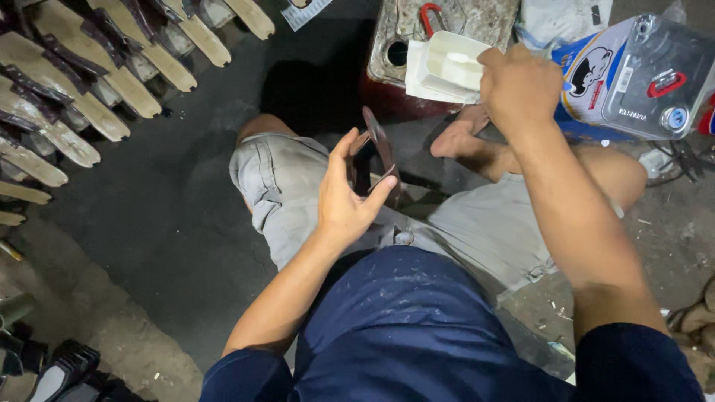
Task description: The person sits on the floor and uses a toothbrush to apply a brown substance to the edges of a shoe part. They repeatedly dip the toothbrush into a container and brush the substance onto the shoe part, then place it on a rack with other similar parts.
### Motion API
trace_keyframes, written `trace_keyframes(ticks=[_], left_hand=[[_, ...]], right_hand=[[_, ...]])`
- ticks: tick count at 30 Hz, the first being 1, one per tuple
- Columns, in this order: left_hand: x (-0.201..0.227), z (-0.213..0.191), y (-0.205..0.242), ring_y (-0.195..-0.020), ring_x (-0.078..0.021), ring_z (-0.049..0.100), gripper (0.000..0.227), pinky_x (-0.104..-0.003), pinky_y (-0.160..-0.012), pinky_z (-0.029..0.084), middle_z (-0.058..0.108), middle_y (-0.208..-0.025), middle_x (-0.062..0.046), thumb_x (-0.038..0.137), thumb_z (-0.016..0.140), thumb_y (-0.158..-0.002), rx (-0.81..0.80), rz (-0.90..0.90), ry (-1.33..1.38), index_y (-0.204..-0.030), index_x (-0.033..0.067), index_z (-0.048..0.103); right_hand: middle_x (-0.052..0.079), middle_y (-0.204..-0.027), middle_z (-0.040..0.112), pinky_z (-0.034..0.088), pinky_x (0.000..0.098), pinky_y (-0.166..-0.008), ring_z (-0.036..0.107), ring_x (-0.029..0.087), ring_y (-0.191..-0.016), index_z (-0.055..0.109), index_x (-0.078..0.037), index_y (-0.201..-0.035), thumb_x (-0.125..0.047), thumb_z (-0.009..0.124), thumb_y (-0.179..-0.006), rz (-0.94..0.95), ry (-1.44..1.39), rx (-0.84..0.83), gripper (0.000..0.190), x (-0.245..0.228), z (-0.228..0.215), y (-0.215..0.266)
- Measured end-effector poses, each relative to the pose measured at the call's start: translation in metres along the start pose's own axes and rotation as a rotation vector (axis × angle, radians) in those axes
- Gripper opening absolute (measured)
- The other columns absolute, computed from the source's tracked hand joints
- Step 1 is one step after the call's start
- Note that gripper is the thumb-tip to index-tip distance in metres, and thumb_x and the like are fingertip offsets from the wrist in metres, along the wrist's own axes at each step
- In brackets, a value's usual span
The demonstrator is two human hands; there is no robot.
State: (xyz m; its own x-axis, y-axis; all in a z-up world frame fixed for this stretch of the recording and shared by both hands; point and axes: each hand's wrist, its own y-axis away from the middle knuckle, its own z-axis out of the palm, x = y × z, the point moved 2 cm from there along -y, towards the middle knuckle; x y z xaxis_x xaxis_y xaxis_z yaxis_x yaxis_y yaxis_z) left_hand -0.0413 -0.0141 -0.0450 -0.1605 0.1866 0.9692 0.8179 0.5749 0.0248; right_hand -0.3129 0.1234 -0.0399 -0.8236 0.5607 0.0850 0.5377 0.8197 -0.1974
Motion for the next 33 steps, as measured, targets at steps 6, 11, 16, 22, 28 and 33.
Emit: trace_keyframes(ticks=[6, 11, 16, 22, 28, 33], left_hand=[[-0.013, 0.0, 0.0, -0.144, -0.035, 0.057, 0.078, -0.043, -0.122, 0.047, 0.057, -0.15, -0.021, 0.005, 0.085, -0.085, 0.102, 0.222, 0.001, -0.145, 0.0065, 0.035], [-0.015, -0.008, -0.011, -0.144, -0.0458, 0.049, 0.086, -0.052, -0.121, 0.043, 0.049, -0.151, -0.025, 0.002, 0.089, -0.083, 0.106, 0.612, 0.028, -0.146, 0.0226, 0.034], [-0.006, -0.005, -0.014, -0.138, -0.0505, 0.052, 0.082, -0.058, -0.117, 0.049, 0.05, -0.148, -0.025, -0.005, 0.085, -0.091, 0.078, 0.8, -0.068, -0.145, 0.0349, 0.036], [0.004, -0.003, -0.015, -0.131, -0.0532, 0.056, 0.072, -0.062, -0.111, 0.053, 0.054, -0.141, -0.026, -0.006, 0.079, -0.094, 0.069, 0.897, -0.082, -0.141, 0.0347, 0.042], [0.01, -0.003, -0.014, -0.131, -0.0521, 0.057, 0.072, -0.06, -0.11, 0.055, 0.053, -0.143, -0.025, -0.006, 0.078, -0.096, 0.084, 0.927, -0.102, -0.143, 0.0349, 0.041], [0.011, -0.007, -0.015, -0.135, -0.0514, 0.054, 0.073, -0.057, -0.112, 0.055, 0.051, -0.146, -0.025, -0.005, 0.082, -0.094, 0.055, 0.873, -0.139, -0.143, 0.0334, 0.044]], right_hand=[[0.009, -0.085, 0.069, 0.049, 0.0426, -0.061, 0.067, 0.029, -0.071, 0.077, -0.019, -0.099, -0.023, 0.067, -0.095, 0.0, 0.022, -0.001, 0.012, 0.005, -0.026, 0.009], [0.01, -0.088, 0.073, 0.049, 0.0425, -0.062, 0.069, 0.029, -0.076, 0.08, -0.018, -0.1, -0.029, 0.075, -0.1, 0.123, -0.062, -0.211, 0.012, 0.007, -0.065, 0.049], [0.004, -0.087, 0.074, 0.049, 0.025, -0.067, 0.062, 0.008, -0.074, 0.077, -0.008, -0.112, -0.013, 0.077, -0.093, 0.494, -1.002, -0.272, 0.02, -0.041, -0.073, 0.094], [0.005, -0.102, 0.072, 0.052, 0.0239, -0.082, 0.065, 0.009, -0.091, 0.071, 0.0, -0.112, -0.002, 0.068, -0.099, 0.465, -1.573, -0.248, 0.014, -0.094, -0.071, 0.128], [0.005, -0.097, 0.067, 0.046, 0.0235, -0.076, 0.059, 0.009, -0.085, 0.069, 0.001, -0.113, 0.002, 0.067, -0.101, 0.361, -1.436, -0.061, 0.013, -0.101, -0.081, 0.119], [0.007, -0.098, 0.07, 0.047, 0.0239, -0.077, 0.064, 0.012, -0.086, 0.068, 0.0, -0.109, 0.004, 0.067, -0.099, 0.276, -1.405, -0.001, 0.011, -0.104, -0.093, 0.12]])
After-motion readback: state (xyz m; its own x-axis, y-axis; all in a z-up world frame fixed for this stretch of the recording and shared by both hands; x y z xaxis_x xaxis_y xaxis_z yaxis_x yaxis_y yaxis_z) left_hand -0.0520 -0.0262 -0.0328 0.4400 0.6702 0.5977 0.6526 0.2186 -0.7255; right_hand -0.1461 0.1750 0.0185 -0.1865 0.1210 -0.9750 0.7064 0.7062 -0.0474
